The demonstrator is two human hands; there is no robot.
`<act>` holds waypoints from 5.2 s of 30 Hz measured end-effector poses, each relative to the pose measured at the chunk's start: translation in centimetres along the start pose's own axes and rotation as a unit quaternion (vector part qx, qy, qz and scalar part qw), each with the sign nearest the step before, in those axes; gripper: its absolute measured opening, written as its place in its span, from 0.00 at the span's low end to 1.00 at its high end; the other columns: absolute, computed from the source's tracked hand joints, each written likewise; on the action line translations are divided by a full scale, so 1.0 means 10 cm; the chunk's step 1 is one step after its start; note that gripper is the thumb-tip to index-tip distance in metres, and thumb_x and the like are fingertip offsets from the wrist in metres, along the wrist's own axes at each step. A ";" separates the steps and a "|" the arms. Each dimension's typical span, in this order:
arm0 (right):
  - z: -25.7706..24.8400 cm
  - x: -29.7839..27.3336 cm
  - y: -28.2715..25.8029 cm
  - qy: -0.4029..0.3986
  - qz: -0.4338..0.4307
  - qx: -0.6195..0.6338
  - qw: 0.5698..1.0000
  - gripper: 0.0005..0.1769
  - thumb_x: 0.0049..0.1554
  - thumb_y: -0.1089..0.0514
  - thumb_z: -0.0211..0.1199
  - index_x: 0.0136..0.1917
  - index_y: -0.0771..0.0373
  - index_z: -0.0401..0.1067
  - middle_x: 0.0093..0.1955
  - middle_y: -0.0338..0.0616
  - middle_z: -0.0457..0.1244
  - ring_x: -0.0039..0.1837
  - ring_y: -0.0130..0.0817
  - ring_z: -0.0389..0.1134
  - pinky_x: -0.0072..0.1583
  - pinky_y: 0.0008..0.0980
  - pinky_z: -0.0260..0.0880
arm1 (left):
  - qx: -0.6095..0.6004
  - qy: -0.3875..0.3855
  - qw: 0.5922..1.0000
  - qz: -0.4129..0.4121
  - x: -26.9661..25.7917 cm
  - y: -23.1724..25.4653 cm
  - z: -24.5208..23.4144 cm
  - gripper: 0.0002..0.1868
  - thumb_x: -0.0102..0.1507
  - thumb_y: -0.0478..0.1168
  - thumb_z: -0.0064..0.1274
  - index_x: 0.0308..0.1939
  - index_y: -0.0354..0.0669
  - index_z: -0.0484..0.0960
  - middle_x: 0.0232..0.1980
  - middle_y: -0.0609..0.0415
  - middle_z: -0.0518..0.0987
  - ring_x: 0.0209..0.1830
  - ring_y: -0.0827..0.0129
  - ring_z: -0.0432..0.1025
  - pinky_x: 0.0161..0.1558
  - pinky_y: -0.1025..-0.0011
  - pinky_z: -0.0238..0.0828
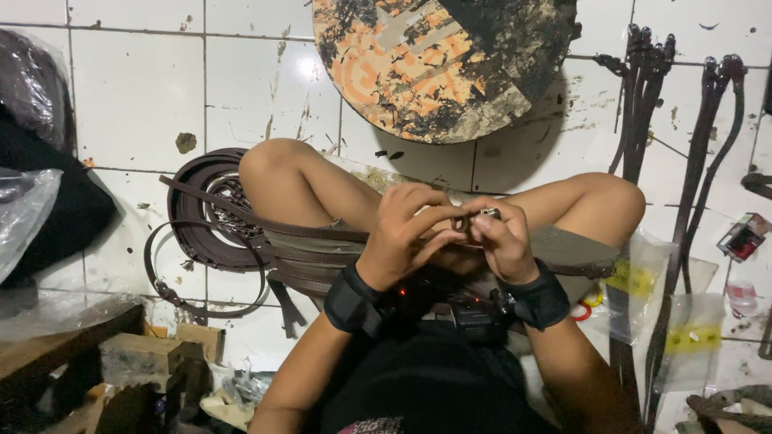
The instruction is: Finishing leather straps by using a lighter to burn off loose threads or seal edges near the metal hardware.
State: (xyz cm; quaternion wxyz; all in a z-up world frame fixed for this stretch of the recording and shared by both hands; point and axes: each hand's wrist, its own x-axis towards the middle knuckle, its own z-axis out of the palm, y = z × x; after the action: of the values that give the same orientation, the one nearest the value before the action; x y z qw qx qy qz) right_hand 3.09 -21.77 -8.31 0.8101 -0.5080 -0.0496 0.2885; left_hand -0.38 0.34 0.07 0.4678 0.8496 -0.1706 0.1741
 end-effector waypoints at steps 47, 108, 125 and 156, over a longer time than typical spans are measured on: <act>0.37 0.04 -0.26 0.031 -0.087 -0.285 0.954 0.16 0.60 0.52 0.45 0.45 0.67 0.67 0.38 0.42 0.64 0.42 0.28 0.62 0.46 0.29 0.64 | -0.051 0.061 0.994 -0.070 -0.01 0.09 0.05 0.14 0.55 0.43 0.70 0.43 0.48 0.86 0.57 0.53 0.77 0.62 0.57 0.68 0.67 0.58 0.58; -1.25 -1.50 -0.62 0.266 0.077 -0.566 0.777 0.23 0.53 0.56 0.71 0.59 0.66 0.74 0.46 0.50 0.70 0.48 0.37 0.71 0.52 0.34 0.69 | -0.115 -0.014 0.970 -0.215 0.18 0.13 -0.21 0.10 0.70 0.29 0.47 0.54 0.34 0.80 0.44 0.46 0.80 0.43 0.64 0.76 0.48 0.70 0.72; -0.45 -0.78 -1.06 0.047 0.102 -0.418 0.902 0.09 0.57 0.57 0.66 0.42 0.66 0.81 0.27 0.40 0.66 0.32 0.24 0.63 0.36 0.28 0.62 | 0.003 -0.204 0.979 0.006 0.33 0.55 0.33 0.21 0.66 0.44 0.58 0.63 0.46 0.77 0.65 0.49 0.72 0.67 0.54 0.64 0.64 0.54 0.57; -0.11 -0.35 -0.90 -0.040 0.080 -0.249 0.964 0.19 0.60 0.53 0.62 0.31 0.66 0.74 0.24 0.35 0.61 0.29 0.19 0.58 0.33 0.22 0.55 | -0.143 -0.156 0.974 -0.086 0.15 0.37 0.16 0.05 0.72 0.35 0.49 0.49 0.37 0.76 0.43 0.45 0.76 0.43 0.48 0.74 0.46 0.58 0.71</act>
State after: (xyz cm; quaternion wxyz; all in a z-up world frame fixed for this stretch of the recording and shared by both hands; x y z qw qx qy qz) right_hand 4.36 -27.28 -0.42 0.6299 -0.6839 -0.1118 0.3508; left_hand -0.47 -3.08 2.69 0.5650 0.8023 -0.1907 -0.0274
